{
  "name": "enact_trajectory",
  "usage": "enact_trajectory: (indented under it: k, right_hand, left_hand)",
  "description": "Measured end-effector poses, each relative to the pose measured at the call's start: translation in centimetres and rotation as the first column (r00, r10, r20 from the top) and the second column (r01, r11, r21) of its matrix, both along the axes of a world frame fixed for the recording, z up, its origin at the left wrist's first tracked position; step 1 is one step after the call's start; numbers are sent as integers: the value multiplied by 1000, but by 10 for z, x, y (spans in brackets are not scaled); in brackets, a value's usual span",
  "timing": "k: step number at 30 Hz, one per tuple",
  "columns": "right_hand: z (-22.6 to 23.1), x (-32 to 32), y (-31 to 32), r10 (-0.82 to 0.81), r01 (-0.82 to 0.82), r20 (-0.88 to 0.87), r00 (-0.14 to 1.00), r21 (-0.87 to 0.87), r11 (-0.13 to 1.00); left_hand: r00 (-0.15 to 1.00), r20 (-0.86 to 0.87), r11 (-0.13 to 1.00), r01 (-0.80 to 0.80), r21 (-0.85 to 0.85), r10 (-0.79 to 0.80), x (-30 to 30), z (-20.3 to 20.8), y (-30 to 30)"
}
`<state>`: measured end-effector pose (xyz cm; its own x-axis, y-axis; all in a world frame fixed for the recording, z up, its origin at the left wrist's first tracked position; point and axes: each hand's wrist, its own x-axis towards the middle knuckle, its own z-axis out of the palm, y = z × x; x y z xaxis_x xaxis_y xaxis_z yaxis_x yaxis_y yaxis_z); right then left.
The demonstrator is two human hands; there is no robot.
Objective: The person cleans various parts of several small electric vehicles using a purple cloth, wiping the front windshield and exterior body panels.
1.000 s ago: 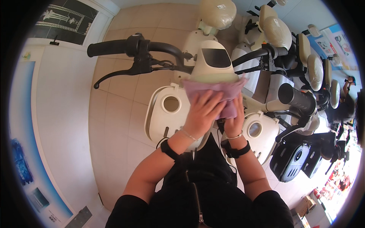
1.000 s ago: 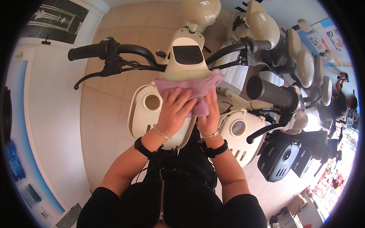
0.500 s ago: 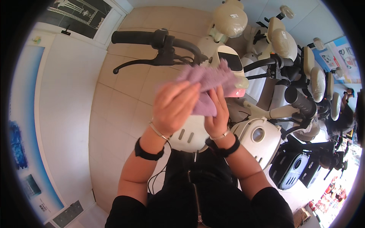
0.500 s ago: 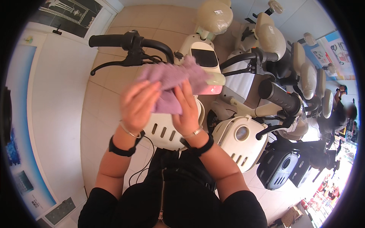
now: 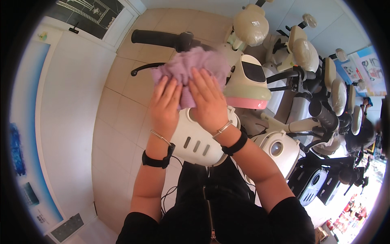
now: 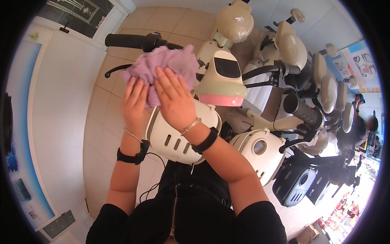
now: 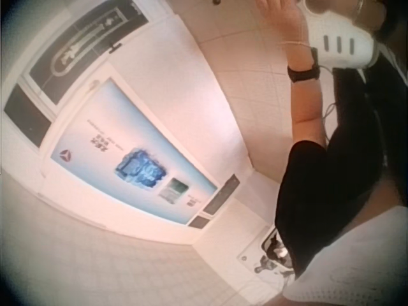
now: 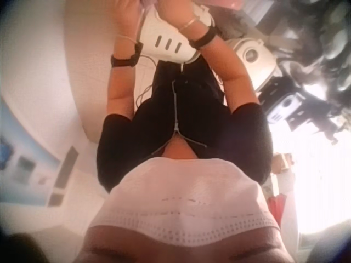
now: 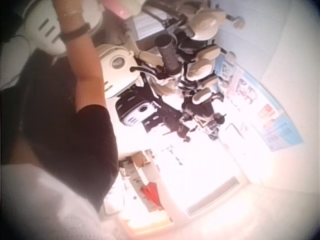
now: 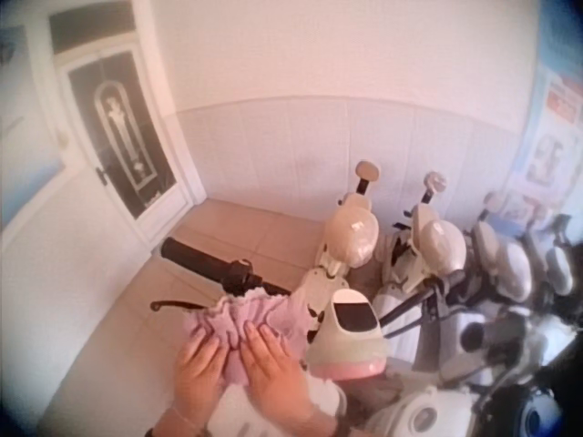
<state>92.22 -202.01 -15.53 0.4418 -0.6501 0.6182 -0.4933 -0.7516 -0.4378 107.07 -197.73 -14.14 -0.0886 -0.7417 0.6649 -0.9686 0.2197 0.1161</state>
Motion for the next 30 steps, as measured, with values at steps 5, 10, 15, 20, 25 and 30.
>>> enact_trajectory:
  k: [5, 10, 15, 20, 25, 30]
  right_hand:
    - [3, -1, -8, -112, 111, 38, 993, 40, 993]
    - [37, 17, -45, -122, 119, 52, 991, 45, 992]
    - [42, 24, -49, -96, 94, 72, 993, 27, 995]
    - [29, 17, -15, 7, -7, -72, 997, -1, 1000]
    - [33, 81, -17, 11, -14, -29, 1000, -98, 995]
    - [45, 121, -16, -3, 6, 19, 1000, -128, 992]
  left_hand:
    - [992, 8, 989, 127, -81, -127, -18, 18, -25]
    - [993, 58, 981, 114, -157, -106, -9, 47, -58]
    - [998, 40, 994, 55, -98, -51, 0, 46, -56]
    - [997, 42, 993, 72, -91, -69, 19, 22, -18]
    - [994, 82, 997, -73, -39, 76, 64, 26, 1]
    - [976, 103, 970, -172, -173, 191, 95, 48, -5]
